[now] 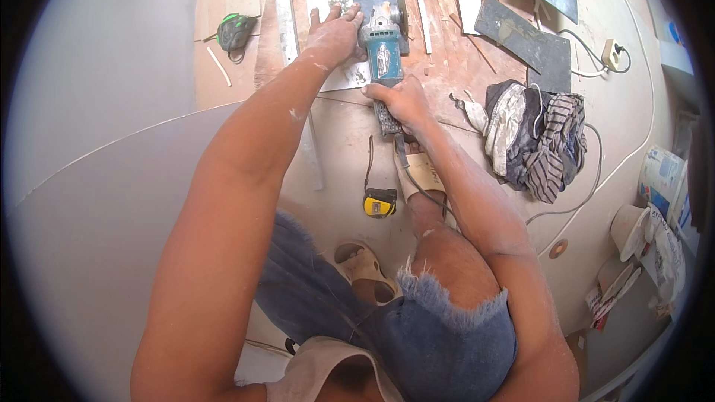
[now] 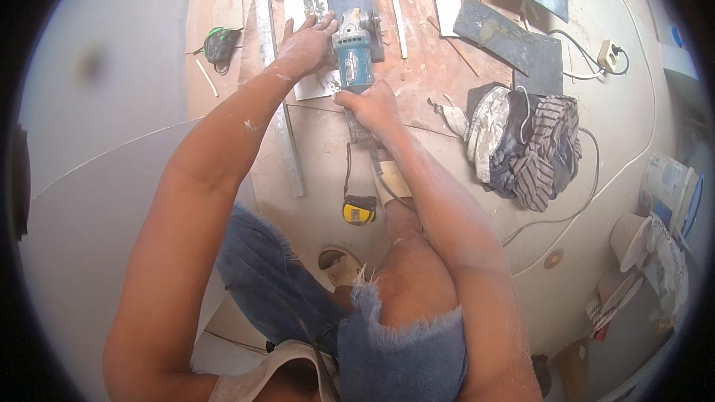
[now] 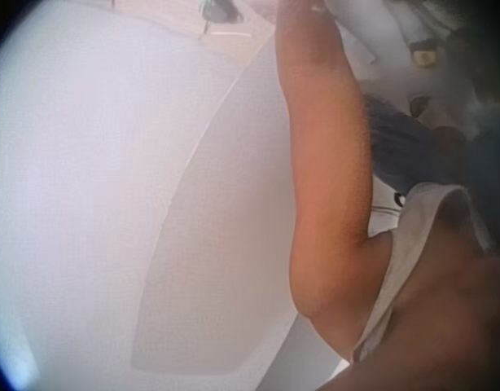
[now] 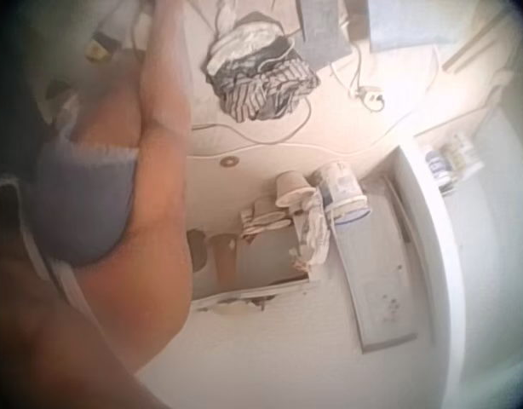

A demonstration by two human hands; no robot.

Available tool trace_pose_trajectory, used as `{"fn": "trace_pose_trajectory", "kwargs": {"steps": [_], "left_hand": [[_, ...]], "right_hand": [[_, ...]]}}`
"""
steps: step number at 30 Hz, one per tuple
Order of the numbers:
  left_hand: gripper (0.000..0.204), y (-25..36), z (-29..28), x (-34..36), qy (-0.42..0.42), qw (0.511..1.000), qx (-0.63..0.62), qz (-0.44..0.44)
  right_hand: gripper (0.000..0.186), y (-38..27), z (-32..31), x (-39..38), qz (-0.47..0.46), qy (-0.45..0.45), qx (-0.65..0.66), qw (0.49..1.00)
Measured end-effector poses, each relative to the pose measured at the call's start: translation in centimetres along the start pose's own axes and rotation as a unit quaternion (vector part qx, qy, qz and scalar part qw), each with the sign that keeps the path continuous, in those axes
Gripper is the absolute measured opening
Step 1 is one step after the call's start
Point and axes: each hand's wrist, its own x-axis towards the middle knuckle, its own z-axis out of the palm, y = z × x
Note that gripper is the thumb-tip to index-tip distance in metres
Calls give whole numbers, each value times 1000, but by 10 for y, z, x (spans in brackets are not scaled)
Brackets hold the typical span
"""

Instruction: The person wipes a rectangular tile with a cloth, measures it with a tape measure, and marks it with a pencil. They then use an angle grinder to cut the tile along the marked line. After cutting, the person inspects the cut edge and places the tile aside.

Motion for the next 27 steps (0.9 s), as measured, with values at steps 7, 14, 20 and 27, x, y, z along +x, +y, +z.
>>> {"fn": "trace_pose_trajectory", "kwargs": {"steps": [7, 14, 20, 27], "left_hand": [[82, 0, -2, 1, -2, 1000, 5, 5], [95, -1, 2, 4, -5, 1000, 13, 1], [94, -1, 5, 5, -3, 1000, 15, 1], [94, -1, 5, 8, -8, 1000, 22, 2]], "right_hand": [[51, 2, -2, -3, 2, 9, -62, 998], [41, -1, -2, -16, 16, 14, -96, 995], [32, 12, 1, -19, -33, 29, -53, 998], [29, 30, 3, -16, -67, 48, -48, 995]]}}
